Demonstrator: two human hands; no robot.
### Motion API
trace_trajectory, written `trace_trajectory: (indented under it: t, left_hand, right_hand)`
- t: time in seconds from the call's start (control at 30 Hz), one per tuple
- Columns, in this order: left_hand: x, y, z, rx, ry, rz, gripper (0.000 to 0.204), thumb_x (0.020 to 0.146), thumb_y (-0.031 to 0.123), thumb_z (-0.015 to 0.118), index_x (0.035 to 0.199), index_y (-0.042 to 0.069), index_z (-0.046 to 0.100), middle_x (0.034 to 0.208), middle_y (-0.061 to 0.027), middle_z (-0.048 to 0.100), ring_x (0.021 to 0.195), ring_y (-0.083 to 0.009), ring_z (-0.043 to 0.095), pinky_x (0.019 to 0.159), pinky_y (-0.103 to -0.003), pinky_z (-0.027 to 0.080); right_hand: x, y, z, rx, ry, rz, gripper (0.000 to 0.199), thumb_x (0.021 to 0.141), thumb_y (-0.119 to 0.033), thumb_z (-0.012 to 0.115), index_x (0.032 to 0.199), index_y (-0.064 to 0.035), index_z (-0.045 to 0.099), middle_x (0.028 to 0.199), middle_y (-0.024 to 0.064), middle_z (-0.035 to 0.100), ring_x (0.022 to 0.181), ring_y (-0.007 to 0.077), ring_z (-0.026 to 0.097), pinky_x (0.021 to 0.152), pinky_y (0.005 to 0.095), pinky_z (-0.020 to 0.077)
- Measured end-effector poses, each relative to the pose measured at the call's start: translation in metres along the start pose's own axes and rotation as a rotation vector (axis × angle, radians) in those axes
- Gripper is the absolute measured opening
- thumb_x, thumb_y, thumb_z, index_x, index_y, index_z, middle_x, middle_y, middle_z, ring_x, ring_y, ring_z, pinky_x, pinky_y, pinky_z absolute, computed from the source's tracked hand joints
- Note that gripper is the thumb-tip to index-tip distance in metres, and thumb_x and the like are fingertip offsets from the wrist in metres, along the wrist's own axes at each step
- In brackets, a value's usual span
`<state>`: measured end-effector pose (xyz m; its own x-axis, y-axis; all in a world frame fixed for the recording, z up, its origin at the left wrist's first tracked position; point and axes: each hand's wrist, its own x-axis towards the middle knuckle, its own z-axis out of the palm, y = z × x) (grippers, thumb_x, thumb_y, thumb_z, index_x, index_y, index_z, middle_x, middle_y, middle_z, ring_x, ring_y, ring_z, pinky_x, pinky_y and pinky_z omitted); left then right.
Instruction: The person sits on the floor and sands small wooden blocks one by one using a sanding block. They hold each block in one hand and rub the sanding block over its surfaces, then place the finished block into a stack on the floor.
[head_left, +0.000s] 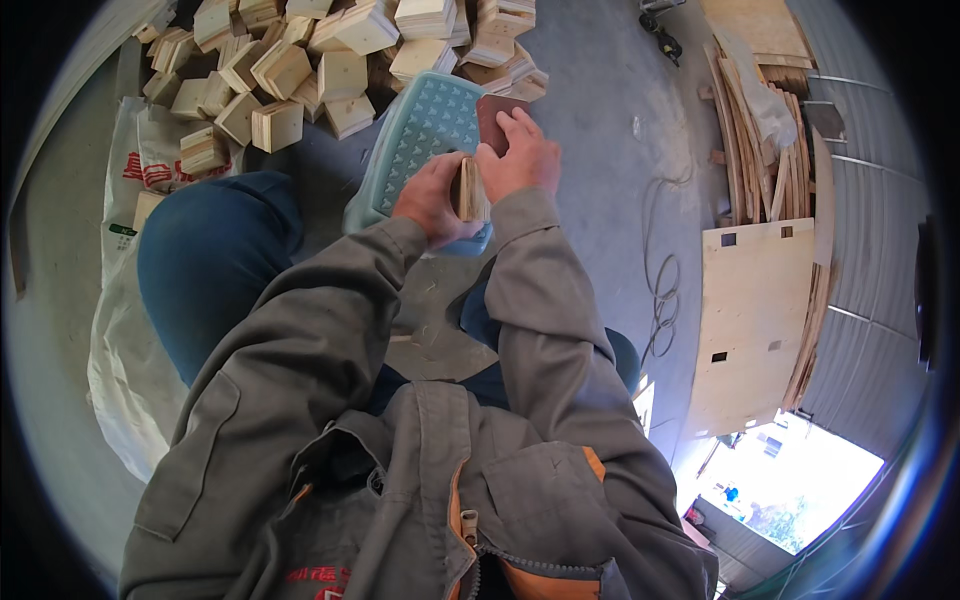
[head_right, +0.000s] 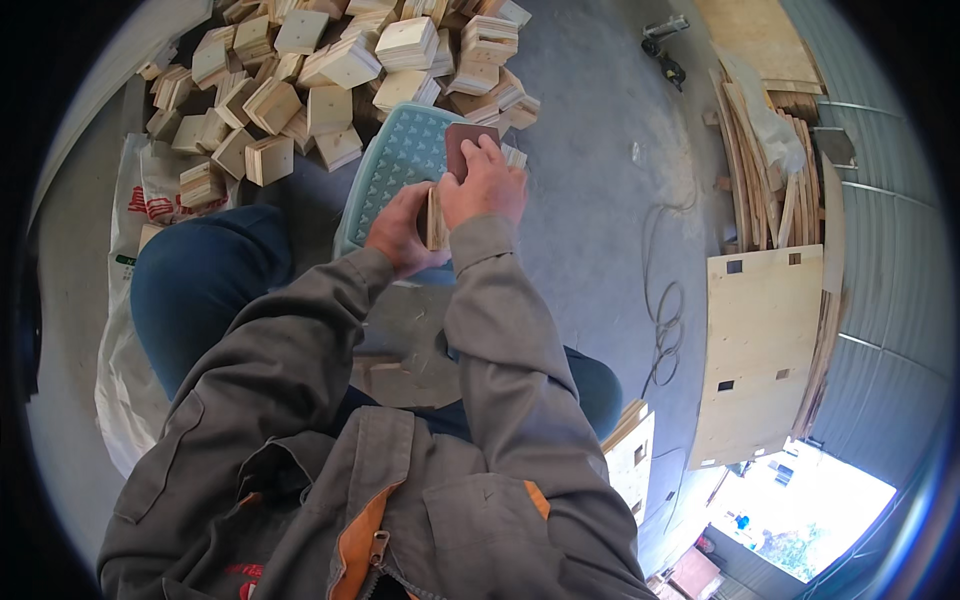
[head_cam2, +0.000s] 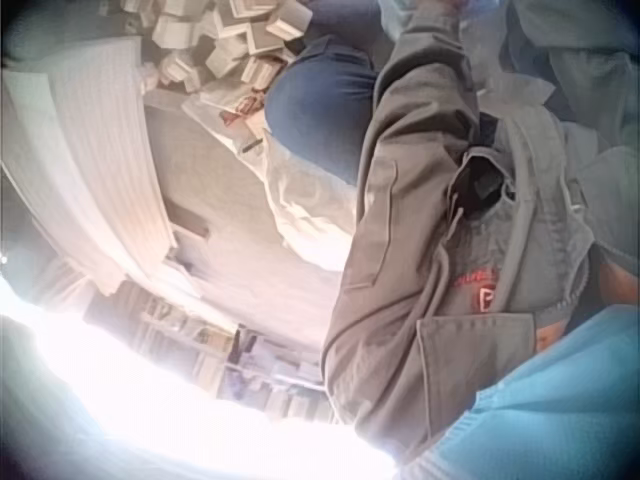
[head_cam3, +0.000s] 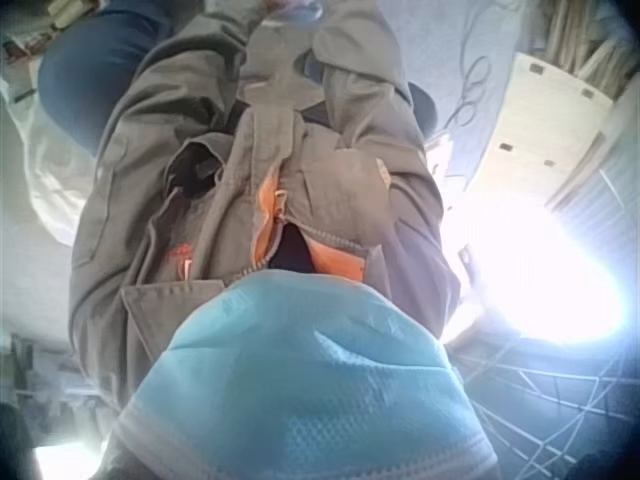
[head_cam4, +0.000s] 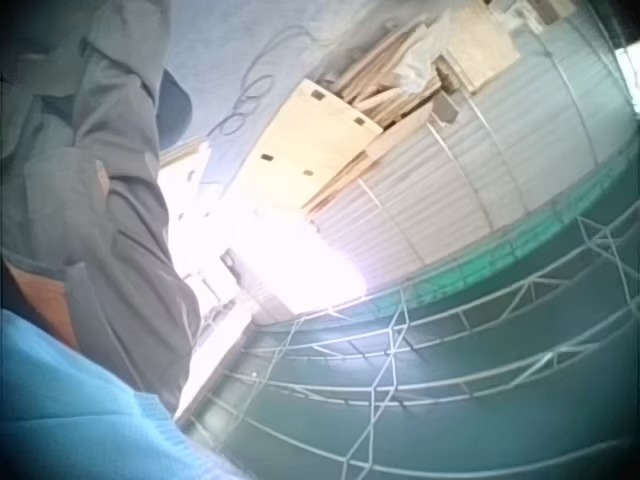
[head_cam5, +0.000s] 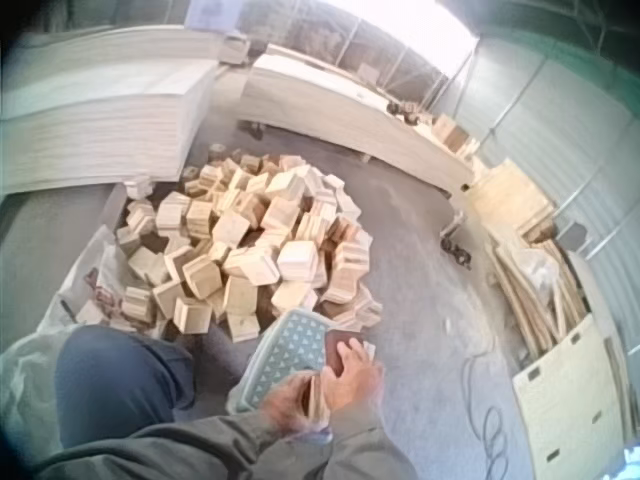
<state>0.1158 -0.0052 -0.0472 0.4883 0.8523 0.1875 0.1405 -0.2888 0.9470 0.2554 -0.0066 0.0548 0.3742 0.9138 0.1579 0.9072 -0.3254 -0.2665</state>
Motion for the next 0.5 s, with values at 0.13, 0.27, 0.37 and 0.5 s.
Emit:
trace_trajectory:
  t: [0.13, 0.27, 0.37, 0.5]
  left_hand:
    - [0.0, -0.001, -0.002, -0.001, -0.018, -0.01, 0.091, 0.066, 0.022, 0.099, 0.144, 0.01, 0.053, 0.136, -0.0163, 0.062, 0.127, -0.0377, 0.062, 0.109, -0.044, 0.052]
    - [0.003, -0.008, 0.006, 0.004, 0.05, 0.014, 0.083, 0.073, 0.033, 0.095, 0.142, 0.013, 0.055, 0.134, -0.0191, 0.064, 0.124, -0.0417, 0.064, 0.106, -0.047, 0.054]
    - [0.002, -0.005, 0.005, -0.01, 0.037, 0.024, 0.082, 0.075, 0.037, 0.095, 0.142, 0.012, 0.056, 0.134, -0.0202, 0.065, 0.125, -0.0416, 0.064, 0.106, -0.047, 0.054]
    - [0.003, -0.004, 0.002, -0.004, 0.01, 0.001, 0.082, 0.074, 0.038, 0.095, 0.142, 0.012, 0.056, 0.134, -0.0201, 0.065, 0.125, -0.0413, 0.064, 0.106, -0.047, 0.054]
  right_hand:
    - [-0.038, 0.016, 0.009, 0.052, 0.066, -0.122, 0.06, 0.086, -0.024, 0.078, 0.144, -0.0124, 0.068, 0.157, 0.0092, 0.058, 0.128, 0.0393, 0.058, 0.113, 0.0486, 0.0462]
    - [-0.114, 0.006, -0.015, 0.068, 0.058, -0.175, 0.061, 0.082, -0.018, 0.082, 0.14, -0.0069, 0.069, 0.155, 0.0186, 0.059, 0.127, 0.0398, 0.06, 0.111, 0.049, 0.0464]
    - [-0.163, 0.012, -0.025, 0.108, 0.081, -0.228, 0.062, 0.08, -0.014, 0.083, 0.14, -0.0075, 0.069, 0.155, 0.0187, 0.059, 0.125, 0.0396, 0.06, 0.109, 0.0487, 0.0478]
    - [-0.181, 0.016, -0.031, 0.11, 0.084, -0.25, 0.064, 0.078, -0.011, 0.084, 0.14, -0.0076, 0.068, 0.155, 0.0176, 0.059, 0.124, 0.0388, 0.06, 0.108, 0.0486, 0.0484]
